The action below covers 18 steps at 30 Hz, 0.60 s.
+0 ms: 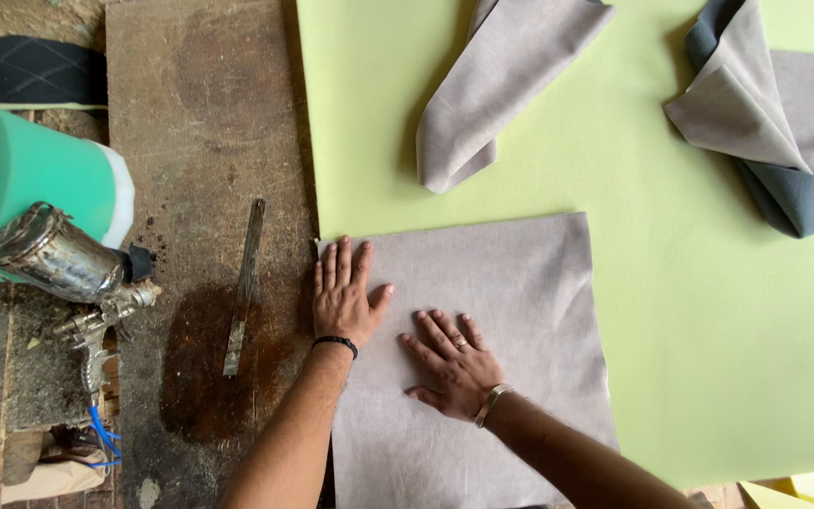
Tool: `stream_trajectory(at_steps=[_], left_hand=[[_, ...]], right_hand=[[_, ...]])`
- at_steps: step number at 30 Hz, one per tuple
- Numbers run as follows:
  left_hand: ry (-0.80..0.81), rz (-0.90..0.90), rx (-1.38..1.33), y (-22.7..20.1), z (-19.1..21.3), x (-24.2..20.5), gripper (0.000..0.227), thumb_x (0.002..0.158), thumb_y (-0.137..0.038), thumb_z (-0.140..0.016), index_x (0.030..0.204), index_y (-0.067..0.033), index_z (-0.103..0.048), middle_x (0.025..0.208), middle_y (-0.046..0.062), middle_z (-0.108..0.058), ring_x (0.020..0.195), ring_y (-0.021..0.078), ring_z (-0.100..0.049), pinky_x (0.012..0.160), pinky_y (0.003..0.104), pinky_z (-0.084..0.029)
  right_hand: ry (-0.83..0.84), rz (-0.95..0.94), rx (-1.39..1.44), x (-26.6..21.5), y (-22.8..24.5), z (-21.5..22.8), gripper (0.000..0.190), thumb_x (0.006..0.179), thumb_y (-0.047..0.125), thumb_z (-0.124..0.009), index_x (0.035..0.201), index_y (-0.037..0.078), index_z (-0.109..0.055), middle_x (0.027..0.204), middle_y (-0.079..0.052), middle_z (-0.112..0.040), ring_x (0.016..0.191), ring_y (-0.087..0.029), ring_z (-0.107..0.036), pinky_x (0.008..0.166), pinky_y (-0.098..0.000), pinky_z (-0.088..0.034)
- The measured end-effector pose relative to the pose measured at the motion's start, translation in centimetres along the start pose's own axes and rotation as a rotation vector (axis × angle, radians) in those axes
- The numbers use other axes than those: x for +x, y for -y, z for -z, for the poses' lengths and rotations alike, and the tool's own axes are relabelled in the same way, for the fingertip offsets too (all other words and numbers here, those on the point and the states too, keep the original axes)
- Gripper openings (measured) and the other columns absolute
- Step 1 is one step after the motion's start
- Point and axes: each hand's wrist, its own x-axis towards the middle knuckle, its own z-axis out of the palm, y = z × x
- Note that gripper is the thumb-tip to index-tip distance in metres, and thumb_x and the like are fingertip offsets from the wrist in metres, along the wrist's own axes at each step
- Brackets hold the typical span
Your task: The person uses a spray gun to apply adhesive to a piece of foam, then places a fabric piece on top and smooths it down. They repeat this process with additional fabric and foam pieces, stacking them on the workbench.
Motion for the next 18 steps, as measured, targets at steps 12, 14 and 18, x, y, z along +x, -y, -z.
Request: stream_trajectory(at_steps=[12, 14, 18], left_hand=[[0.075, 0.042, 0.058, -0.4, 0.0, 0.4, 0.089, 0.097, -0.073, -0.032, 0.164, -0.0245, 0.001, 0.171, 0.013, 0.007, 0.157, 0.0325, 0.002, 0.126, 0.050, 0.000], [0.102, 0.055, 0.071, -0.9, 0.0, 0.7, 0.086, 0.097, -0.071, -0.029, 0.164, -0.0258, 0.001, 0.171, 0.013, 0.008, 0.157, 0.0318, 0.002, 0.126, 0.049, 0.000], [-0.002, 0.093, 0.041, -3.4, -0.3, -1.2, 0.076, 0.104, -0.061, -0.026, 0.165, -0.0203, -0.003, 0.170, 0.018, 0.004, 0.157, 0.0353, 0.000, 0.124, 0.053, 0.000]], right_hand=[[-0.158, -0.418, -0.009, -0.8, -7.9, -5.0, 0.091, 0.099, 0.072, -0.015, 0.163, 0.009, 0.000, 0.172, -0.012, 0.005, 0.157, -0.026, 0.003, 0.124, -0.0478, 0.001], [-0.757, -0.207, -0.047, -4.4, -5.3, -9.4, 0.093, 0.096, 0.076, -0.018, 0.160, 0.010, -0.008, 0.167, -0.009, -0.006, 0.153, -0.024, -0.006, 0.123, -0.0473, 0.000], [-0.764, -0.559, 0.054, -10.0, -7.9, -15.1, 0.098, 0.095, 0.079, -0.021, 0.160, 0.005, -0.013, 0.166, -0.015, -0.011, 0.153, -0.027, -0.009, 0.123, -0.0460, -0.001]])
